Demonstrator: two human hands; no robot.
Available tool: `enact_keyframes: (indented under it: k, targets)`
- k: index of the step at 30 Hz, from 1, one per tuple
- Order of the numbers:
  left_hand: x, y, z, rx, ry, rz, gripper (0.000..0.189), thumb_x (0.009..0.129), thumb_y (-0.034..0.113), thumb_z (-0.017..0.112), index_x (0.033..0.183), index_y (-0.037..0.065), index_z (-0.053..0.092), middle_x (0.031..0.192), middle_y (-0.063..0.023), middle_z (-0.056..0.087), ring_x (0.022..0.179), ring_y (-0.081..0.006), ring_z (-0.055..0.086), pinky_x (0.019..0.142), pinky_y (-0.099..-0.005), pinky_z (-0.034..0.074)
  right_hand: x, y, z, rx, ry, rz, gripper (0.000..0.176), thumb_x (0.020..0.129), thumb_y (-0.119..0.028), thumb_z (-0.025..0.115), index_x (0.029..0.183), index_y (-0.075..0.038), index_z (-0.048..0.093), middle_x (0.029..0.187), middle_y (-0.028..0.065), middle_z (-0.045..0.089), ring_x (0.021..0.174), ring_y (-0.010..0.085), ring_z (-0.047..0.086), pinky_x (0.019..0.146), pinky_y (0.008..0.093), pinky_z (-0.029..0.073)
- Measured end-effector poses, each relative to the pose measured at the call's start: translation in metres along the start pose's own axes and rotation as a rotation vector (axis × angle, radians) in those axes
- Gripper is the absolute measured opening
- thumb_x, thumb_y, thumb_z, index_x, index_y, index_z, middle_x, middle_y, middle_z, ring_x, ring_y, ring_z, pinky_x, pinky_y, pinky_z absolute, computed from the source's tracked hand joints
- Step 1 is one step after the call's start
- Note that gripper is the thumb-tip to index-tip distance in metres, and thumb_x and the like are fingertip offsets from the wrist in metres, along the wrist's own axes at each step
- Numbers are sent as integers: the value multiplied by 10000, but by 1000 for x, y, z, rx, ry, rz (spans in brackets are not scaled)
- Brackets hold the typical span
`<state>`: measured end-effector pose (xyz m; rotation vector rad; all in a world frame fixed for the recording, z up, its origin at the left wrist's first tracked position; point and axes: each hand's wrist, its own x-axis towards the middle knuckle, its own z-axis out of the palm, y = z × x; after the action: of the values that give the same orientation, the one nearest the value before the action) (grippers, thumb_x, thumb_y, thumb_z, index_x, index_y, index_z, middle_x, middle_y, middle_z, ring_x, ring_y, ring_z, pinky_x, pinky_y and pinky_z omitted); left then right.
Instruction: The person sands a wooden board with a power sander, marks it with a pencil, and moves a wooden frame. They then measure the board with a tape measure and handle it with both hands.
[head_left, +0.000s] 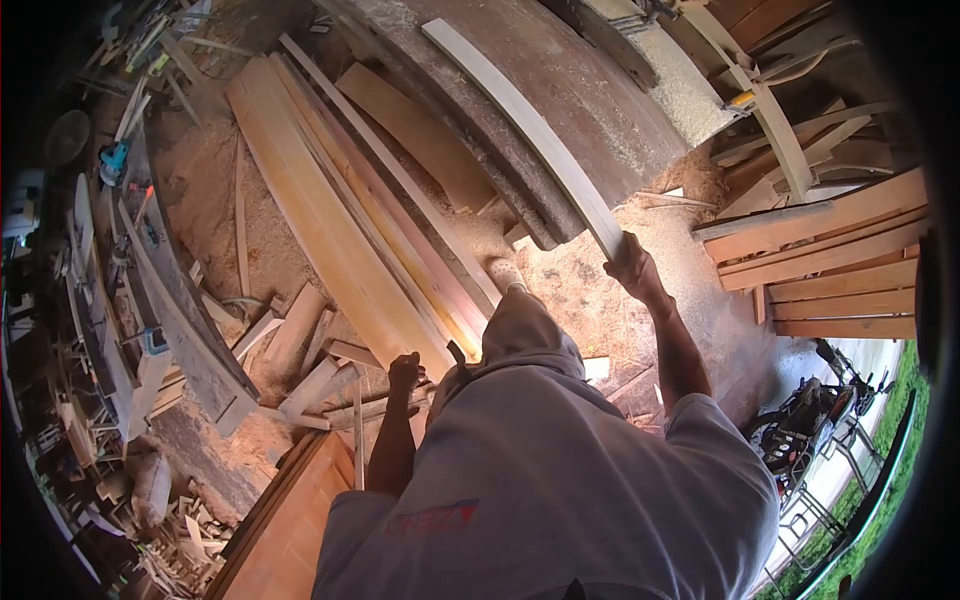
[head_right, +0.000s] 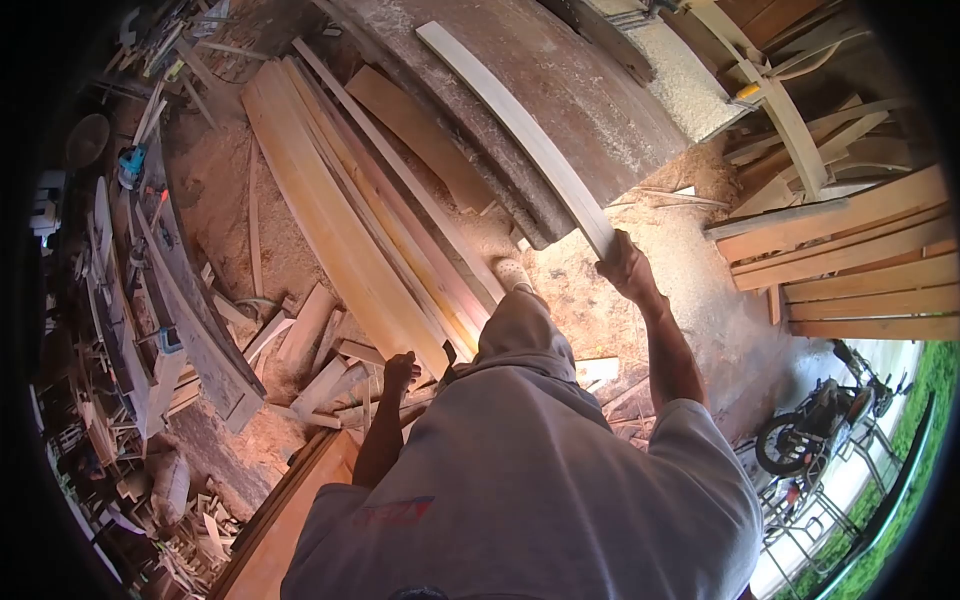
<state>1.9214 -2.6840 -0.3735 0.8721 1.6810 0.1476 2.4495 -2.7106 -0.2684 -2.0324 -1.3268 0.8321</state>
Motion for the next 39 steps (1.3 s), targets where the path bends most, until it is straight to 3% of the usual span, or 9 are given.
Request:
enact_keyframes:
  k: [3,10,18,26,27,28,29,30,39]
  targets:
    - [27,-117,-14,83,-144,32,336,944,313,552,839,9,650,684,-113,664,533,-166,630,491,-304,523,5,5,2,-23,36,-63,505,783,-150,764,1167,-1,471,851,38,499,772,125,449,657,290,434]
    - [-33,-180,-33,-242,56,-146,359,936,334,615,920,-24,636,700,-108,671,559,-175,633,498,-290,486,-3,-7,0,-337,130,-90,946,756,-382,823,1430,34,306,1236,313,537,1151,433,547,944,462,462]
    - [10,-238,-56,162,17,-132,400,891,351,523,807,-6,684,721,-153,703,605,-263,679,707,-412,542,-7,-73,6,-664,357,-114,897,762,-488,778,1424,-45,365,1302,245,486,1187,431,475,982,515,396]
    - [93,13,-9,-175,204,127,363,888,320,547,854,-28,648,697,-146,679,635,-226,665,680,-346,536,155,-96,29,-506,176,-467,729,812,-386,754,1308,47,442,1132,285,516,1045,438,494,914,536,406]
    - [97,43,-4,-32,154,129,375,908,332,536,904,-24,653,732,-141,693,700,-240,688,740,-358,541,168,-36,36,-1259,309,-1015,761,826,-392,732,1334,79,416,1133,302,508,1041,461,494,924,555,401]
    - [92,78,6,55,126,148,390,915,349,536,919,-22,653,753,-142,699,743,-247,696,765,-367,539,167,-64,49,-482,251,-473,781,824,-395,733,1332,104,412,1137,312,503,1040,478,494,928,562,400]
    - [94,115,15,140,106,185,405,921,366,536,933,-21,653,774,-143,705,785,-255,705,790,-375,537,167,-82,45,-401,189,-363,783,813,-394,743,1308,122,425,1137,312,504,1047,480,490,928,557,403]
    - [116,119,25,397,65,437,402,928,380,541,972,-4,654,825,-155,711,843,-274,708,816,-385,535,167,-83,45,-412,191,-399,767,808,-370,749,1299,122,426,1130,312,502,1037,479,487,913,553,404]
    - [114,347,30,395,-105,411,418,937,367,567,1077,-19,645,929,-227,691,894,-359,680,782,-432,521,162,-96,34,-297,136,-337,678,808,-261,752,1287,96,431,1103,286,492,966,446,491,847,540,421]
